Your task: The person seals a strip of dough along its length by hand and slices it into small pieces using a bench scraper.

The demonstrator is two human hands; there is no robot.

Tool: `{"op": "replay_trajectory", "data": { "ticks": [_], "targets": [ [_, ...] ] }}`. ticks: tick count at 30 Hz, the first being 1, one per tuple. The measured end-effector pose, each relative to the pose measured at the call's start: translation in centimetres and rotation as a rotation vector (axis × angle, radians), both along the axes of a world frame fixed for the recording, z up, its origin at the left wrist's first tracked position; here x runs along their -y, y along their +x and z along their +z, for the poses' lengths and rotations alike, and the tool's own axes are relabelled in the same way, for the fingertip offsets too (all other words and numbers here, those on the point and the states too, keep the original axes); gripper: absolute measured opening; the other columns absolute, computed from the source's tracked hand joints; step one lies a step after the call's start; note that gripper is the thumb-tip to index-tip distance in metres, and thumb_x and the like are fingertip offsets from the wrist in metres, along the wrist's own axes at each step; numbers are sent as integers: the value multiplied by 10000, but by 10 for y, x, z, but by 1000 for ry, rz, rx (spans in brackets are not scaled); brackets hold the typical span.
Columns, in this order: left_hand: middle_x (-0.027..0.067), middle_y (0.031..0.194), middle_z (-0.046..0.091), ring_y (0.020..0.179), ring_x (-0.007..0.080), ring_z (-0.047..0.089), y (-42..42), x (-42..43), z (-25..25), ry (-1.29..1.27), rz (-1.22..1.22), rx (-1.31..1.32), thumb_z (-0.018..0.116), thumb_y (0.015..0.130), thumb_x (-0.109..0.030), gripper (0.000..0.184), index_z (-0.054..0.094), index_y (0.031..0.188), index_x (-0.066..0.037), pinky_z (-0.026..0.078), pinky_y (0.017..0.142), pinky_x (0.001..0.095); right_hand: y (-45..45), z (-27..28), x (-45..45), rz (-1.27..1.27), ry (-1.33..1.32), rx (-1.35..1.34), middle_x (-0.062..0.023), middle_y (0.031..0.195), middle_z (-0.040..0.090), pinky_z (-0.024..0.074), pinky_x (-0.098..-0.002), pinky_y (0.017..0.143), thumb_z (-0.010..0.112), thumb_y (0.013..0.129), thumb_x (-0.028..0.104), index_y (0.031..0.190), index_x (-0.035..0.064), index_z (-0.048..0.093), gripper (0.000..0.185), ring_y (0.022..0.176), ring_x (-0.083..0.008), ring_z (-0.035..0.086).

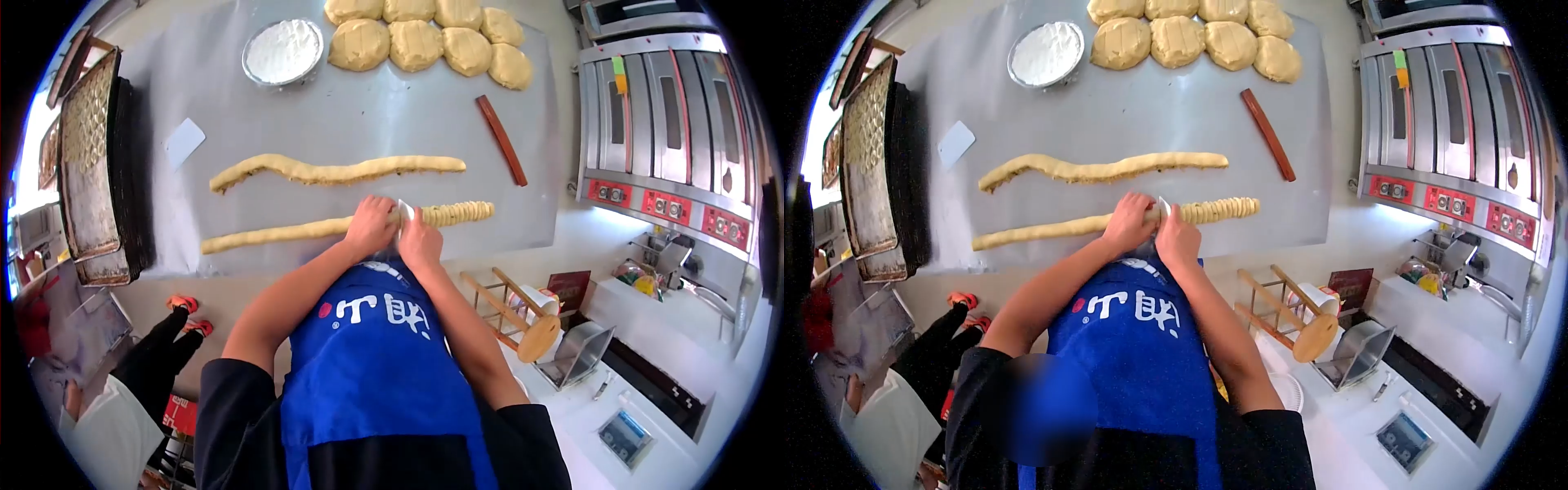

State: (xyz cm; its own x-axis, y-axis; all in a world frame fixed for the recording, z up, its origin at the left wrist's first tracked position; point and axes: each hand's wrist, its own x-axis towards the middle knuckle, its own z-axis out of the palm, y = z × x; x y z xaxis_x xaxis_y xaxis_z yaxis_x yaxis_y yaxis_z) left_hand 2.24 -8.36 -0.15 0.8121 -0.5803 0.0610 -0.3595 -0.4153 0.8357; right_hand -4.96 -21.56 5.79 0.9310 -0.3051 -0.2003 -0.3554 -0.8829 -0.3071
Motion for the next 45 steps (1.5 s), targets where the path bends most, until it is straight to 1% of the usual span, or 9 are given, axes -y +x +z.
{"op": "replay_trajectory", "data": {
  "ticks": [8,13,20,27,30,33,38,42,45],
  "targets": [
    [116,1008,671,1036,344,600,-1,-9,-1,133,-49,22,739,826,-171,189,699,988,-85,480,901,458,10,15,-18,85,54,-134,-232,723,711,554,-549,607,578,1005,190,1183,-14,569,271,678,-438,718],
    [115,1007,671,1021,347,602,-1,-13,-2,107,-75,34,749,819,-170,205,694,992,-75,482,896,462,5,-8,-21,15,-24,-56,-212,708,710,555,-524,569,595,990,173,1147,18,560,223,652,-415,720],
    [111,991,667,1017,351,602,1,-23,3,81,-41,-28,759,810,-166,215,695,996,-80,482,901,463,2,28,-19,41,51,15,-206,700,705,550,-526,573,579,1011,182,1186,13,565,244,659,-415,720],
    [131,997,670,1017,365,601,7,-21,0,146,-41,12,743,826,-165,204,699,1001,-69,485,907,469,12,-11,-28,46,-9,-31,-208,682,697,548,-532,581,578,1018,190,1160,7,552,233,666,-424,719],
    [128,971,673,1013,363,606,3,-24,5,-41,58,29,735,813,-158,206,698,996,-70,490,909,464,6,-2,-15,-20,56,-34,-220,699,703,549,-543,594,561,1036,209,1169,6,548,243,672,-437,718],
    [142,986,674,1030,375,610,2,-29,4,17,64,-2,748,808,-169,221,697,991,-56,491,922,473,3,7,-15,67,49,-88,-226,716,708,544,-555,598,551,1046,216,1186,2,547,256,670,-443,713],
    [157,1032,659,1035,375,602,1,-31,0,147,-9,-21,778,812,-194,339,678,1096,-39,485,954,489,10,39,-19,-108,3,79,-229,728,709,528,-574,612,577,1033,220,1209,-2,534,286,667,-467,696],
    [167,1111,640,1076,365,592,3,-31,15,123,12,97,836,788,-242,460,661,1164,-42,484,977,469,4,33,0,-296,245,244,-341,930,704,550,-576,746,616,938,199,1297,-62,479,465,870,-539,691],
    [169,1143,613,1106,361,581,8,-32,24,157,-94,84,887,751,-290,581,642,1215,-42,482,999,454,-8,30,17,-427,381,351,-326,1027,710,562,-537,839,634,895,131,1307,-78,469,490,961,-509,708]
  ]
}}
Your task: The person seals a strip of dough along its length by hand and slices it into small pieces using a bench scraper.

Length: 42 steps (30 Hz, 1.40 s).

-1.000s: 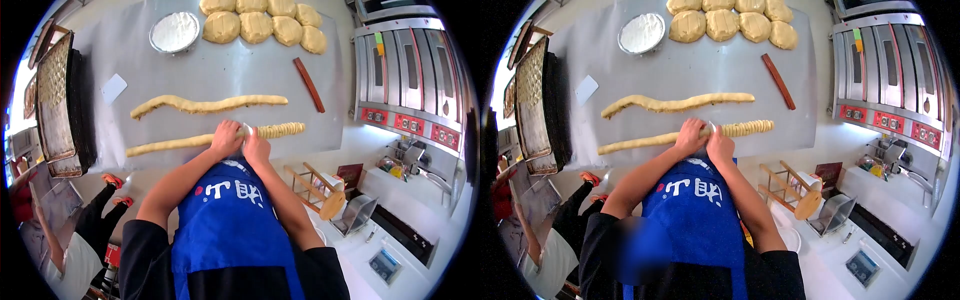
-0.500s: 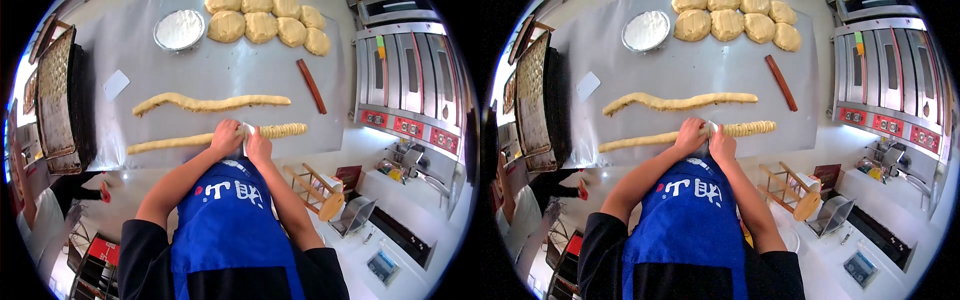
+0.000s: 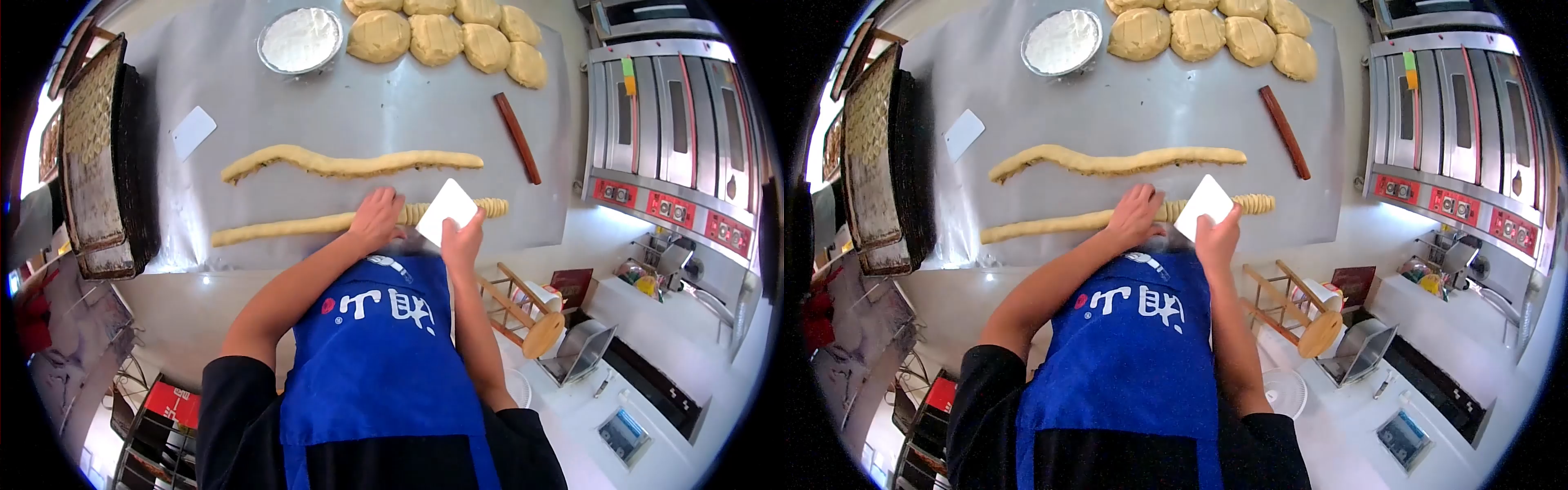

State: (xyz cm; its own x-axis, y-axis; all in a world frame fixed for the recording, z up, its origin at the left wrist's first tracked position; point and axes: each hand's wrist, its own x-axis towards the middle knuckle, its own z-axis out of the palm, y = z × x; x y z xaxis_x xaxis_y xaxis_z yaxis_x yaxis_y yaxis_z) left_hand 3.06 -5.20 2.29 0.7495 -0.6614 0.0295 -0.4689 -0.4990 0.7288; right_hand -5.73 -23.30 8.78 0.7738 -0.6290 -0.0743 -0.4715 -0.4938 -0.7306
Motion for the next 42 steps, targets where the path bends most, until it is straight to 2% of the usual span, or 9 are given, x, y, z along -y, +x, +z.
{"op": "replay_trajectory", "data": {
  "ticks": [2,6,12,17,27,29,33,38,42],
  "targets": [
    [149,1160,606,1159,335,566,5,4,-6,173,-174,70,908,722,-319,551,667,1133,-44,482,991,437,-5,3,9,-104,79,119,-257,1106,715,555,-463,913,659,889,87,1289,-69,475,467,1019,-400,728],
    [127,1137,592,1147,319,560,-5,9,-31,139,-187,32,909,721,-325,549,668,1135,-57,474,1002,426,-17,5,27,-228,109,134,-234,1133,702,547,-441,937,664,895,85,1274,-60,487,443,1048,-356,717],
    [101,1114,602,1152,295,557,-12,25,-1,110,7,127,915,705,-335,549,667,1112,-63,457,1001,431,-26,6,67,-251,261,187,-158,1276,654,507,-369,1022,660,899,44,1352,-40,530,479,1153,-241,653],
    [113,1225,598,1207,329,540,-8,41,-16,370,-202,36,915,719,-379,702,610,1267,-65,442,1031,437,-18,14,104,-352,464,358,-132,1291,649,485,-378,1050,649,900,21,1372,-34,539,487,1176,-238,638],
    [139,1239,609,1221,313,542,-35,93,20,276,-96,107,886,742,-493,769,626,1314,-50,430,1049,451,-45,3,160,-554,963,541,-99,1215,682,525,-368,997,707,883,70,1295,-19,621,430,1099,-227,666],
    [120,1219,617,1212,325,544,-33,119,11,249,-97,38,875,768,-457,700,652,1315,-81,435,1047,461,-58,-5,164,-571,999,475,-104,1195,690,557,-389,950,709,880,76,1298,-24,618,440,1044,-229,683],
    [123,1100,649,1157,348,580,-40,137,-21,153,-45,38,876,765,-303,392,760,1068,-83,473,1018,473,-84,-33,172,-646,975,413,-89,1128,721,563,-376,917,725,856,106,1272,-6,659,436,1010,-209,692],
    [163,1191,631,1162,384,562,-46,133,6,56,26,-66,930,716,-281,737,606,1329,-29,455,1054,497,-86,-9,188,-628,1149,476,-95,1079,714,563,-369,890,615,871,88,1221,-12,660,367,976,-216,692],
    [176,1240,603,1202,397,540,-49,104,7,150,81,192,943,704,-304,845,547,1398,-31,423,1084,518,-82,-12,201,-561,1275,545,-117,1092,709,564,-385,899,596,850,79,1223,-24,640,389,992,-235,693]
  ]
}}
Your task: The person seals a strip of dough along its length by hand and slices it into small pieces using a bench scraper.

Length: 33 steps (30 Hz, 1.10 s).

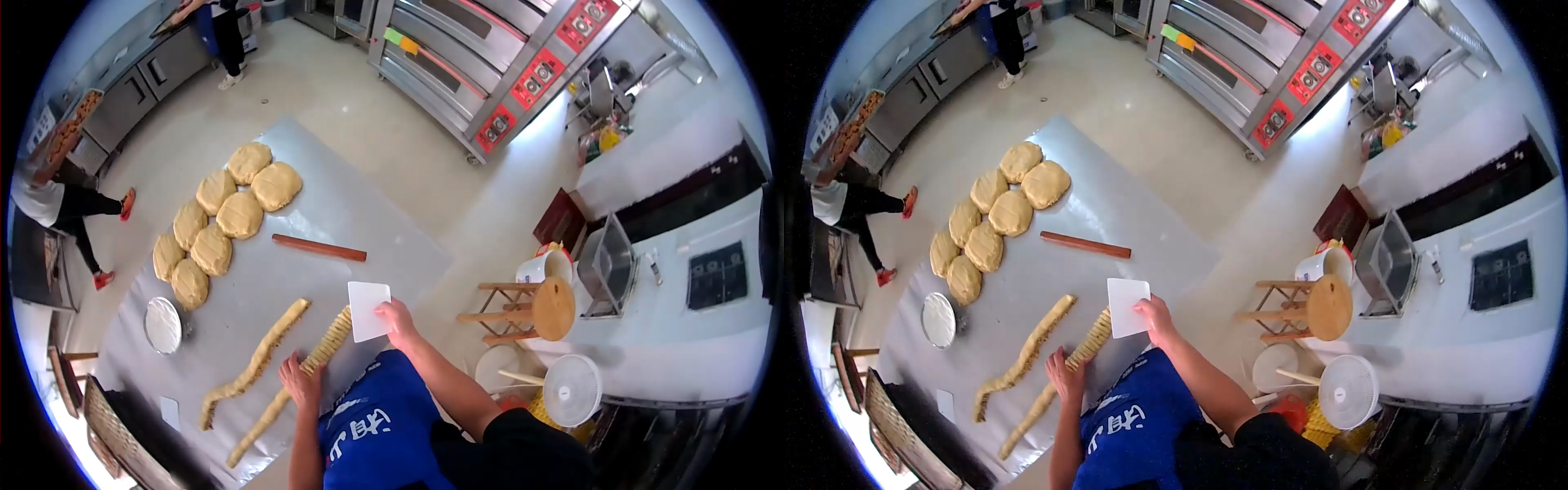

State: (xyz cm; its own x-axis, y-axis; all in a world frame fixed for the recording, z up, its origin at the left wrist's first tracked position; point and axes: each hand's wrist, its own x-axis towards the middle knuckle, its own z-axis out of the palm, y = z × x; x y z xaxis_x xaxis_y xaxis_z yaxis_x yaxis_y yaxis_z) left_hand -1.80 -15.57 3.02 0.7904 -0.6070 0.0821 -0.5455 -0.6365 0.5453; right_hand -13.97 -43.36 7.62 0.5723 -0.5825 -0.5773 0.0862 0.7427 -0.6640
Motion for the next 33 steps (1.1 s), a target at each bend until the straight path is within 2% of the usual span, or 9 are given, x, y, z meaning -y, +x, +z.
{"op": "replay_trajectory", "data": {
  "ticks": [2,8,11,12,15,23,29,31,33],
  "targets": [
    [179,1275,591,1242,402,519,-5,-16,10,121,116,-111,940,706,-324,825,562,1378,-29,393,1114,524,-2,-4,3,0,-8,12,-114,1097,707,561,-385,915,589,856,76,1232,-21,635,391,998,-233,689],
    [138,1294,604,1274,366,518,1,-62,15,287,-7,-66,908,745,-374,732,612,1343,-72,392,1123,503,-10,7,-7,-34,-73,31,-98,1108,708,568,-384,914,625,831,70,1266,4,626,440,987,-213,685],
    [143,1240,662,1211,370,584,14,-72,-13,393,-18,-97,868,806,-389,584,690,1284,-104,463,1061,482,-31,-31,-25,-63,-113,-8,-72,1045,730,566,-382,868,712,848,102,1139,15,712,304,939,-210,694],
    [151,1204,676,1181,381,602,16,-81,-13,303,-67,-80,852,827,-385,547,695,1262,-94,484,1023,477,-36,-37,-36,-117,-126,17,-69,996,736,572,-394,861,735,864,106,1065,29,738,215,938,-205,702],
    [134,1171,652,1178,357,571,28,-88,-4,141,-140,-25,834,836,-415,521,673,1195,-73,443,1059,468,-13,10,-65,-102,-42,72,-62,1120,728,598,-374,895,718,961,99,1264,29,654,318,1038,-195,716],
    [154,1126,648,1122,392,584,56,-139,-18,-119,-224,-306,838,860,-292,494,671,1251,-40,483,1020,466,15,-19,-194,-171,177,30,-67,1265,706,590,-375,958,730,973,85,1385,26,591,439,1135,-225,706],
    [145,1121,663,1104,402,589,50,-114,4,-286,-76,-244,840,828,-241,408,726,1155,-25,496,999,470,25,-12,-254,91,-262,-271,-125,1176,745,565,-356,927,760,892,28,1280,-53,658,409,1051,-219,718],
    [145,1111,667,1096,402,596,53,-109,-7,-222,-109,-247,844,816,-235,407,725,1143,-23,501,988,477,32,-2,-252,301,-804,-536,-129,1053,767,575,-375,878,721,938,83,1219,-46,694,310,974,-213,728],
    [146,1101,672,1087,403,603,52,-105,-18,-145,-150,-257,848,804,-229,406,725,1130,-22,506,978,484,37,3,-249,341,-957,-541,-166,948,761,577,-420,811,684,975,147,1140,-31,702,244,865,-289,743]
  ]
}}
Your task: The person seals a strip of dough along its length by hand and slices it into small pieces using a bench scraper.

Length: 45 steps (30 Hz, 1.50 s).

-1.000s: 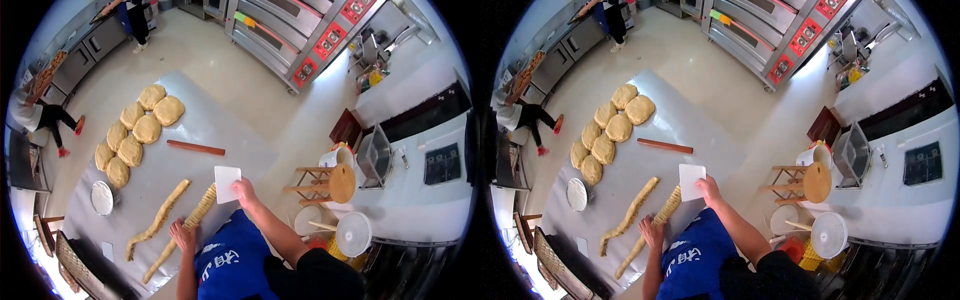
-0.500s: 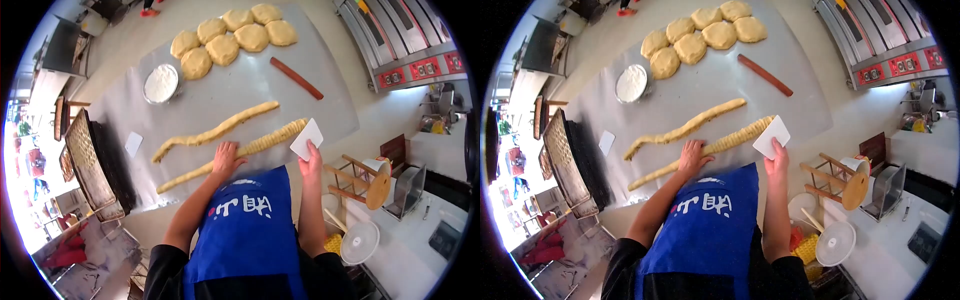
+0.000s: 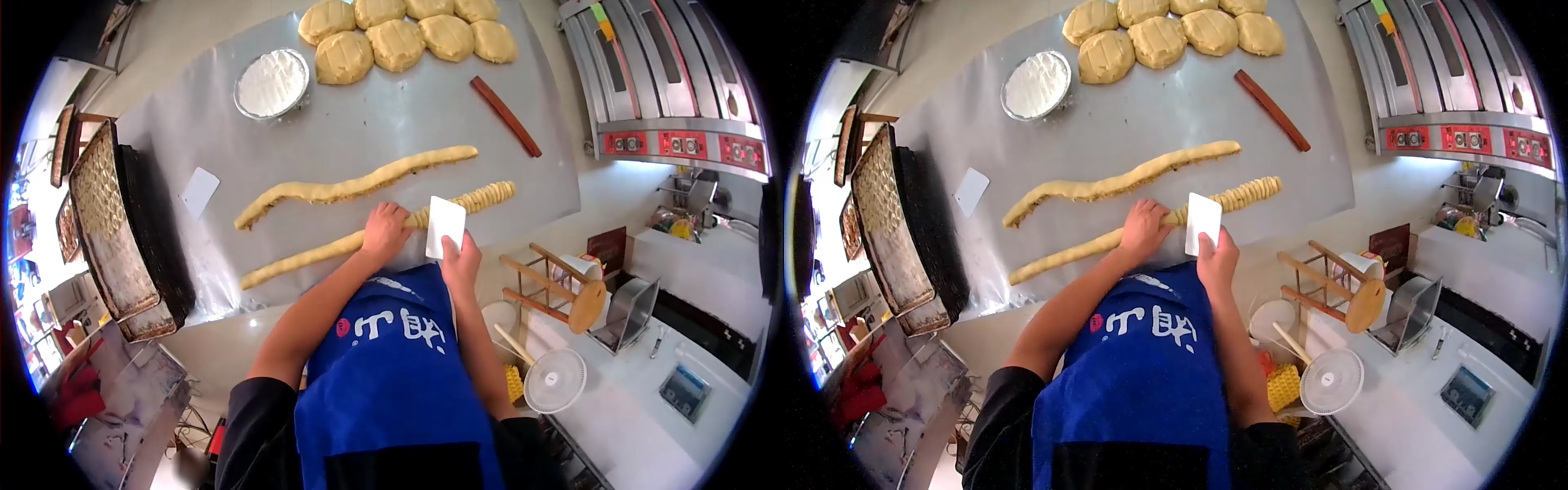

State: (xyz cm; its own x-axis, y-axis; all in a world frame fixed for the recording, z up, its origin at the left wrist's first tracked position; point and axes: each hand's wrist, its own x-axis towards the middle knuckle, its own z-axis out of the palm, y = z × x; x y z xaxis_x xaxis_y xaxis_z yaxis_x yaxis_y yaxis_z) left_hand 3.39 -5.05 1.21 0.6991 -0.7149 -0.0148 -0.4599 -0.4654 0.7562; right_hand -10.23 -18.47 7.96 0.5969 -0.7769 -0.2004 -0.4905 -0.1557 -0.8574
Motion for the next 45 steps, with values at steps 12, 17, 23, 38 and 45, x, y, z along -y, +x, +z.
{"op": "replay_trajectory", "data": {
  "ticks": [12,17,23,38,45],
  "targets": [
    [172,957,691,984,418,649,6,4,-17,-59,98,-252,799,817,-169,201,743,962,-41,540,874,472,25,-1,-13,508,-575,-164,-154,869,654,543,-501,690,627,960,132,927,60,592,86,818,-375,667],
    [203,940,678,957,448,629,4,0,-18,-51,95,-195,751,822,-133,174,734,959,-27,524,839,508,18,-7,-23,647,-657,-248,-124,845,667,588,-424,639,590,959,119,915,76,597,62,776,-298,696],
    [176,968,724,979,411,653,7,4,-11,-56,114,-158,764,802,-159,173,751,925,-39,543,886,486,29,-9,-14,699,-640,-397,-141,781,714,601,-435,632,579,954,100,918,63,611,60,742,-311,742],
    [184,1004,705,1019,407,633,-5,-2,-18,-194,198,-136,812,783,-165,266,715,994,-36,521,907,507,40,-38,-11,618,-591,-308,-196,710,683,540,-523,564,568,1016,187,912,26,592,194,642,-404,688],
    [126,960,710,988,381,633,0,-9,-15,-58,151,-95,780,788,-169,185,732,935,-68,522,889,490,42,1,-3,811,-542,-382,-203,676,692,558,-506,592,602,1006,173,954,17,608,165,641,-408,711]
  ]
}}
